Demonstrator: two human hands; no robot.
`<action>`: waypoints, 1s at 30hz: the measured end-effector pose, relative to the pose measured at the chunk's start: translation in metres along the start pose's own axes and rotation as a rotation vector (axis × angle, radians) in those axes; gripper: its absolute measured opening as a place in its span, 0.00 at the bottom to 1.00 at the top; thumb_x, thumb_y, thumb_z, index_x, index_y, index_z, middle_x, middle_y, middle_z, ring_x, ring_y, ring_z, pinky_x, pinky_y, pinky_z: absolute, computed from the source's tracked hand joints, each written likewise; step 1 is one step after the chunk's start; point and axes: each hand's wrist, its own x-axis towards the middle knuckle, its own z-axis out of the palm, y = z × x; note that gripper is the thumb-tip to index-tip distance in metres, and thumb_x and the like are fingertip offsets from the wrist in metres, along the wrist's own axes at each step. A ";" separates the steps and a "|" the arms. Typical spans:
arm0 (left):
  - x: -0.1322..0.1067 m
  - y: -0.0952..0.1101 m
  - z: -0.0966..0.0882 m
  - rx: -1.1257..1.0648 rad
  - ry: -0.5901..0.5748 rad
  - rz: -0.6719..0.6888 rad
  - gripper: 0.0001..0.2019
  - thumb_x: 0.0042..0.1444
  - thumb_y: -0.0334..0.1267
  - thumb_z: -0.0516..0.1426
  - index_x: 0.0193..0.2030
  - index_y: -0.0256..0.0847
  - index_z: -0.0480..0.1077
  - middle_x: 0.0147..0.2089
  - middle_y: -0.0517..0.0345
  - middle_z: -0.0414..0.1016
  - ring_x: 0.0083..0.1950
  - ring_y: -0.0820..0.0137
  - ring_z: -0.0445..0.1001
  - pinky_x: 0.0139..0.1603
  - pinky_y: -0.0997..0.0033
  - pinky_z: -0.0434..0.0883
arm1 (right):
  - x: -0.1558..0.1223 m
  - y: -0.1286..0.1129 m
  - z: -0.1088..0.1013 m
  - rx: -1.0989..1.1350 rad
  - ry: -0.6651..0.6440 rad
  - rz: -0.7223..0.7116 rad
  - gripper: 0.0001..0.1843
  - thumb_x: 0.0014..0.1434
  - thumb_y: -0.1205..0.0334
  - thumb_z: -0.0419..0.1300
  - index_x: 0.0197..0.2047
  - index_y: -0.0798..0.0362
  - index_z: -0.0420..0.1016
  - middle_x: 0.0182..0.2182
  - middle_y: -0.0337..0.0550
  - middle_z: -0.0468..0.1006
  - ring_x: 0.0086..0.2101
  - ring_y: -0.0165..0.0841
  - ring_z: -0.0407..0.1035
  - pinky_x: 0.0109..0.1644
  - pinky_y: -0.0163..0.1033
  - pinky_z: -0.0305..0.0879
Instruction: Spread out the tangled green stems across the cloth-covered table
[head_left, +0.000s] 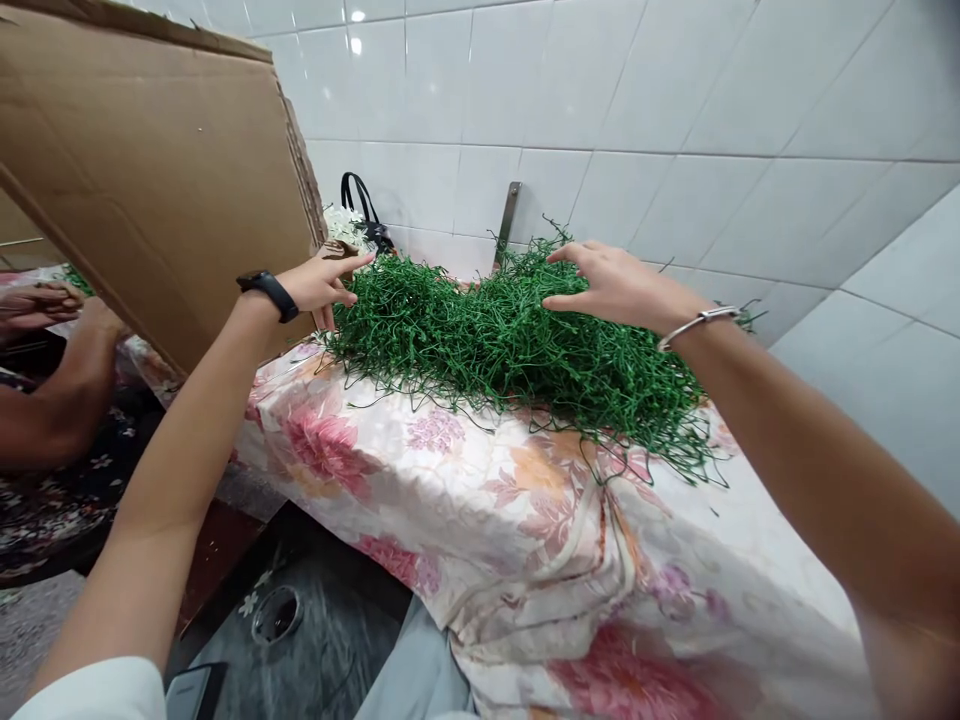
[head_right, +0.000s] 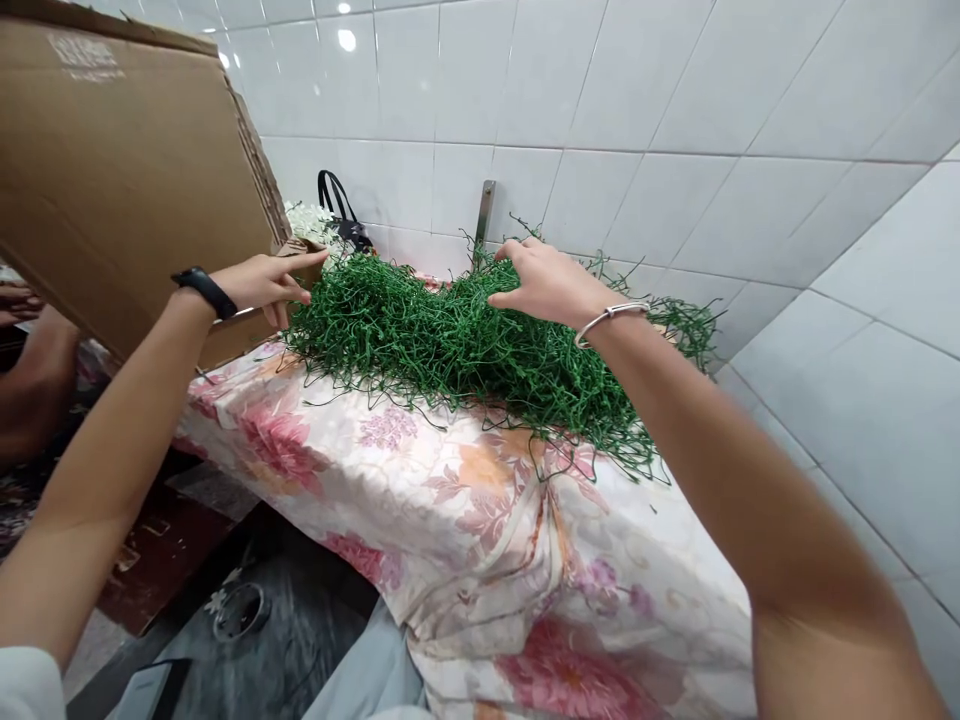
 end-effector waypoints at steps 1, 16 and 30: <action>0.000 0.001 0.000 0.018 0.013 0.033 0.38 0.51 0.33 0.57 0.66 0.53 0.45 0.36 0.55 0.74 0.22 0.74 0.70 0.28 0.75 0.69 | -0.001 -0.002 0.001 -0.010 0.003 -0.005 0.34 0.50 0.49 0.58 0.58 0.55 0.60 0.49 0.51 0.63 0.48 0.43 0.61 0.52 0.50 0.61; 0.008 -0.022 -0.007 -0.058 0.370 0.343 0.33 0.51 0.36 0.57 0.64 0.39 0.53 0.60 0.46 0.60 0.55 0.65 0.65 0.56 0.63 0.62 | -0.014 -0.024 0.003 -0.064 0.001 -0.012 0.27 0.53 0.51 0.56 0.54 0.54 0.63 0.50 0.49 0.62 0.45 0.40 0.62 0.50 0.48 0.61; -0.030 -0.082 0.040 0.326 -0.182 -0.129 0.34 0.47 0.48 0.51 0.59 0.28 0.60 0.58 0.43 0.62 0.58 0.58 0.62 0.58 0.67 0.58 | -0.054 -0.064 -0.030 0.637 -0.024 -0.459 0.19 0.57 0.51 0.54 0.45 0.56 0.70 0.41 0.43 0.72 0.39 0.26 0.67 0.43 0.33 0.66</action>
